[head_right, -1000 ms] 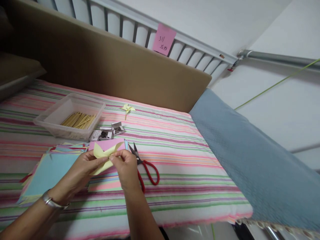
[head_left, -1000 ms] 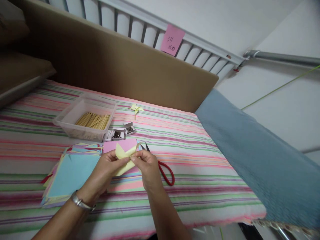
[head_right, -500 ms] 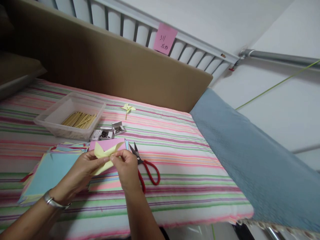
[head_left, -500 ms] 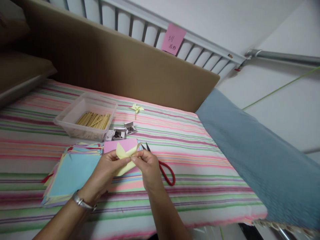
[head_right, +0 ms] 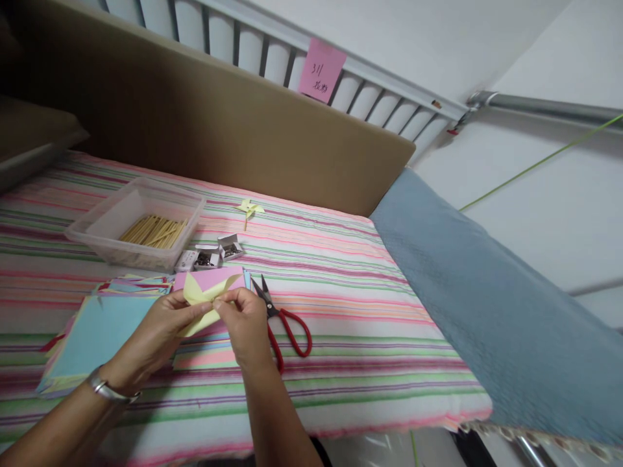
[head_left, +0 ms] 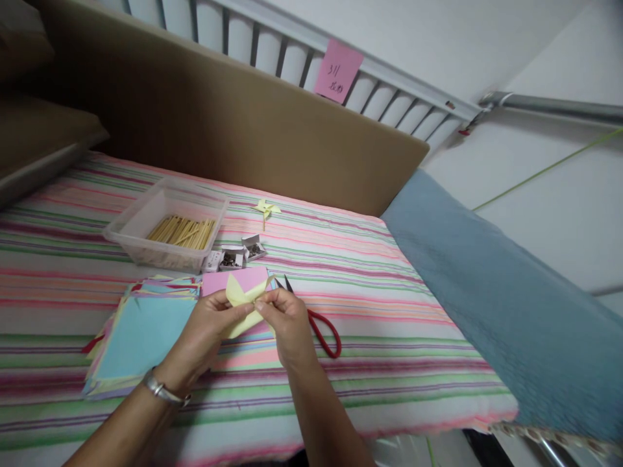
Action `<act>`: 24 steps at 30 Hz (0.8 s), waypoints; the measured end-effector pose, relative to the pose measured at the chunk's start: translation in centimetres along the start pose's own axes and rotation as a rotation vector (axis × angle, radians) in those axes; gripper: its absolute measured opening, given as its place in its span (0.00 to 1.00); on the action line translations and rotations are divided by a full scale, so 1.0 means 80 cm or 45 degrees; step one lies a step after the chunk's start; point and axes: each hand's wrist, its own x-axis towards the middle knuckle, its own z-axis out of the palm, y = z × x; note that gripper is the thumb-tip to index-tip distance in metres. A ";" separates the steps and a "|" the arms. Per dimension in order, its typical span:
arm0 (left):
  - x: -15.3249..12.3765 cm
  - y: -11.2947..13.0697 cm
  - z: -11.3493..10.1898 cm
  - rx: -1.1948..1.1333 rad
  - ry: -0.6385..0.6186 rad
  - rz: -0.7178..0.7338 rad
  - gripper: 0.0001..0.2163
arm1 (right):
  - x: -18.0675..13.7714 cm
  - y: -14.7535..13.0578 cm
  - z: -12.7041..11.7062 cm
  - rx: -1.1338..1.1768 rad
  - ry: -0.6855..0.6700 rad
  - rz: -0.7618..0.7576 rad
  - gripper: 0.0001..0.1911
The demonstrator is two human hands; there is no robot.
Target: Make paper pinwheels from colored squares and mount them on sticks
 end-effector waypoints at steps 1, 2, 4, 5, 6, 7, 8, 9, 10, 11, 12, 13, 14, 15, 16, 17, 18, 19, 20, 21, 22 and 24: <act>0.000 0.000 0.000 -0.004 0.001 -0.002 0.13 | 0.000 0.001 0.000 0.006 -0.003 -0.001 0.04; 0.000 0.000 0.000 -0.009 -0.002 -0.005 0.12 | 0.000 0.001 0.000 0.009 -0.006 -0.003 0.04; 0.000 0.000 0.000 -0.017 -0.021 -0.005 0.12 | 0.000 0.002 0.000 0.002 -0.012 -0.009 0.04; 0.000 0.000 0.000 -0.021 -0.032 -0.003 0.13 | 0.000 0.003 0.000 -0.006 -0.015 -0.011 0.04; -0.001 0.000 0.000 -0.024 -0.042 0.000 0.13 | -0.001 0.003 0.000 -0.013 -0.018 -0.012 0.04; -0.001 0.001 0.000 -0.028 -0.049 0.004 0.13 | -0.001 0.003 0.000 -0.017 -0.021 -0.014 0.04; -0.002 0.001 0.000 -0.031 -0.054 0.004 0.13 | -0.001 0.003 0.000 -0.020 -0.023 -0.017 0.04; -0.003 0.002 0.001 -0.034 -0.055 0.002 0.13 | -0.001 0.003 0.000 -0.021 -0.025 -0.018 0.04; -0.003 0.003 0.001 -0.037 -0.053 -0.004 0.13 | -0.001 0.003 0.001 -0.022 -0.026 -0.018 0.04; -0.004 0.004 0.001 -0.039 -0.047 -0.011 0.13 | -0.001 0.002 0.001 -0.025 -0.026 -0.018 0.04; -0.005 0.005 0.002 -0.039 -0.036 -0.019 0.13 | -0.001 0.002 0.001 -0.032 -0.026 -0.018 0.04; -0.005 0.007 0.003 -0.036 -0.023 -0.027 0.13 | -0.001 0.002 0.001 -0.039 -0.022 -0.017 0.04; -0.006 0.008 0.003 -0.032 -0.009 -0.034 0.12 | -0.001 0.002 0.001 -0.046 -0.020 -0.018 0.04; -0.006 0.008 0.004 -0.029 0.004 -0.042 0.12 | -0.001 0.002 0.002 -0.054 -0.019 -0.024 0.04; -0.007 0.009 0.004 -0.026 0.013 -0.049 0.11 | -0.001 0.003 0.002 -0.063 -0.018 -0.032 0.05; -0.007 0.009 0.004 -0.027 0.016 -0.055 0.11 | 0.000 0.003 0.002 -0.076 -0.015 -0.042 0.05; -0.006 0.009 0.004 -0.031 0.010 -0.057 0.11 | 0.000 0.004 0.002 -0.096 -0.009 -0.050 0.05; -0.006 0.009 0.004 -0.037 -0.003 -0.055 0.11 | 0.001 0.005 0.002 -0.122 -0.003 -0.054 0.05; -0.005 0.009 0.004 -0.041 -0.018 -0.047 0.12 | 0.001 0.006 0.002 -0.148 0.000 -0.055 0.05; -0.004 0.009 0.003 -0.042 -0.033 -0.033 0.13 | 0.001 0.006 0.001 -0.165 0.002 -0.054 0.05; -0.004 0.008 0.003 -0.040 -0.044 -0.019 0.13 | 0.002 0.007 0.001 -0.172 -0.004 -0.054 0.05; -0.002 0.007 0.002 -0.038 -0.057 -0.002 0.14 | 0.002 0.009 -0.001 -0.163 -0.036 -0.073 0.04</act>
